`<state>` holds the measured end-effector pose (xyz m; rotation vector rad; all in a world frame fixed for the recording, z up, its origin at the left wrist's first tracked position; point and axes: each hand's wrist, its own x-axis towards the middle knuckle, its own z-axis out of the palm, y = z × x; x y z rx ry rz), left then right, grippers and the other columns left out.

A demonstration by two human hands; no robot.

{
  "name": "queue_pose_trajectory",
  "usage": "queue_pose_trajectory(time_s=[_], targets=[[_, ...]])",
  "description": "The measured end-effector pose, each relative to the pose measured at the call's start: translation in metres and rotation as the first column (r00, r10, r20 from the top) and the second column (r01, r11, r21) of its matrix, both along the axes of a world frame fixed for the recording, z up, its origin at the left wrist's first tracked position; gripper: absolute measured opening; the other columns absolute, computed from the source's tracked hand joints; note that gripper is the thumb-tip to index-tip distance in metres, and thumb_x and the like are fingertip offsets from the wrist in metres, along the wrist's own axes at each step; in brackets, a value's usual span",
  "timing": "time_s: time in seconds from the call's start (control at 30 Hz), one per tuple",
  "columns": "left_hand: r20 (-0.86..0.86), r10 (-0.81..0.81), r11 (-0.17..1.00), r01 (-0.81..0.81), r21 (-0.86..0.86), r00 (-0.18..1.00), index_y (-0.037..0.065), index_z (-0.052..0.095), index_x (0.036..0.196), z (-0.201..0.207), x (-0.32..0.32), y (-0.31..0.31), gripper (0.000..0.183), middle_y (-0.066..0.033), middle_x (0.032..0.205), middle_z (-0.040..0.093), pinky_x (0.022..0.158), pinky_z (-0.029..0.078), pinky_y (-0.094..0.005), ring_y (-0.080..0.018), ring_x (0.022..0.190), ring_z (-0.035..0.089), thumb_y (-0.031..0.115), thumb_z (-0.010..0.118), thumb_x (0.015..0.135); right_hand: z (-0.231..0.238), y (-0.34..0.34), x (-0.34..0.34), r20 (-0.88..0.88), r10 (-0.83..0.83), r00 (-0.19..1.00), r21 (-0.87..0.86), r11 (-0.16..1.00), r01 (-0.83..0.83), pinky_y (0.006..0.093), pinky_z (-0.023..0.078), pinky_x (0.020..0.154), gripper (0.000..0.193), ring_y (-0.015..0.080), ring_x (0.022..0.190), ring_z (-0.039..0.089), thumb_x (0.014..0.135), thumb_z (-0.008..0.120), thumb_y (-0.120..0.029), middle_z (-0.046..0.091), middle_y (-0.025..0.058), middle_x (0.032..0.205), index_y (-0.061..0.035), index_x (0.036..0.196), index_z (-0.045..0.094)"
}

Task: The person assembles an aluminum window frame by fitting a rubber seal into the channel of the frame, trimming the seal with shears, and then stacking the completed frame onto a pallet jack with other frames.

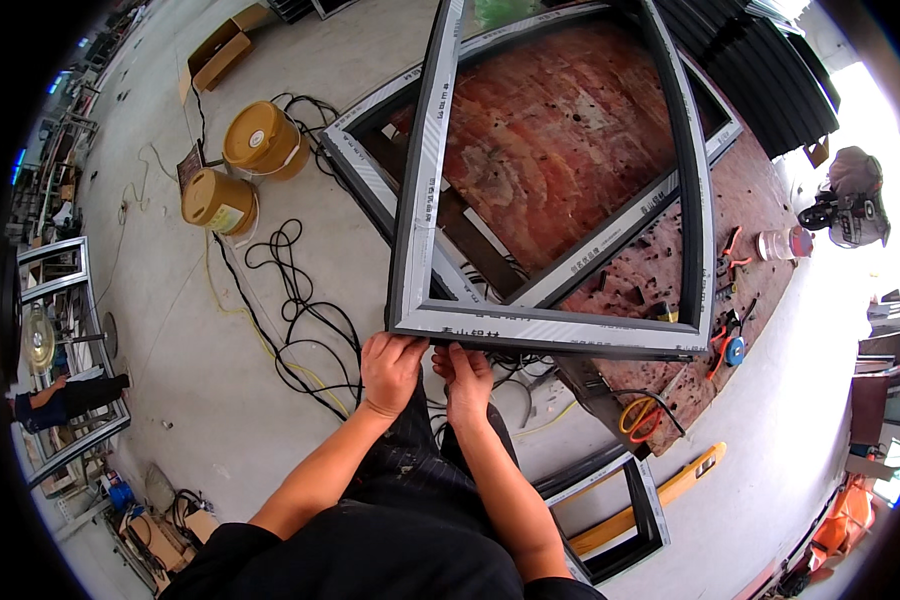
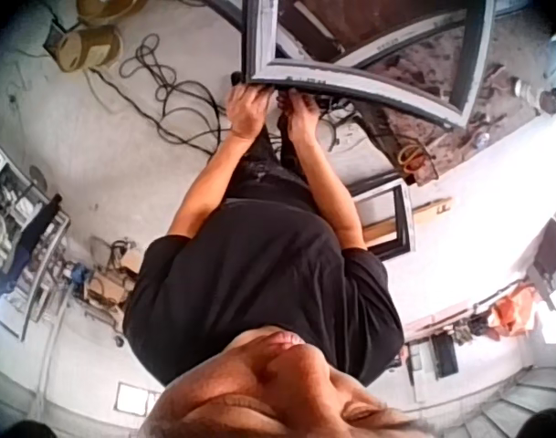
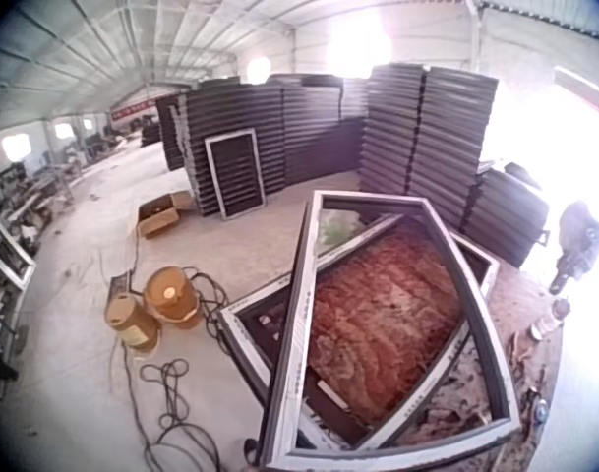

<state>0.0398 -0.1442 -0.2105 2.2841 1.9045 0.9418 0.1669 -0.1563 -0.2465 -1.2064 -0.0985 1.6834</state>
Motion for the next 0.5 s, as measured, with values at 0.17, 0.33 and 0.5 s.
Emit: queue_pose_trajectory(time_s=[0.17,0.33,0.5], targets=[[-0.034,-0.024,0.993,0.02,-0.115,0.999,0.01,0.07,0.09,0.009,-0.004,0.001,0.022,0.0015,0.09,0.063,0.076,0.046,-0.0338,-0.0202,0.085,0.058,0.007,0.066,0.07,0.003,0.002,-0.005,-0.052,0.006,0.999,0.004,1.0,-0.006,0.0268,0.052,0.068,0.013,0.015,0.075,0.064,0.091,0.062,-0.017,0.067,0.0077,0.086,-0.0042,0.094,0.061],[0.07,-0.043,0.997,0.047,-0.063,0.997,0.007,0.067,0.093,0.019,-0.022,-0.009,0.021,-0.0028,0.092,0.063,0.077,0.047,-0.0344,-0.0234,0.087,0.059,0.003,0.066,0.072,-0.01,0.002,-0.01,0.046,0.096,0.994,0.043,0.994,-0.098,0.0277,0.052,0.067,0.012,0.0156,0.073,0.064,0.09,0.063,-0.014,0.067,0.008,0.084,-0.0025,0.091,0.063],[0.068,0.114,0.993,-0.112,-0.045,0.991,0.005,0.064,0.092,0.027,-0.05,-0.024,0.019,-0.0053,0.091,0.063,0.075,0.048,-0.0362,-0.0258,0.086,0.059,-0.001,0.066,0.074,-0.008,0.004,-0.018,0.006,0.086,0.996,0.059,0.994,-0.086,0.0285,0.052,0.067,0.013,0.0161,0.072,0.064,0.088,0.064,-0.013,0.067,0.0081,0.082,-0.0008,0.092,0.064]])
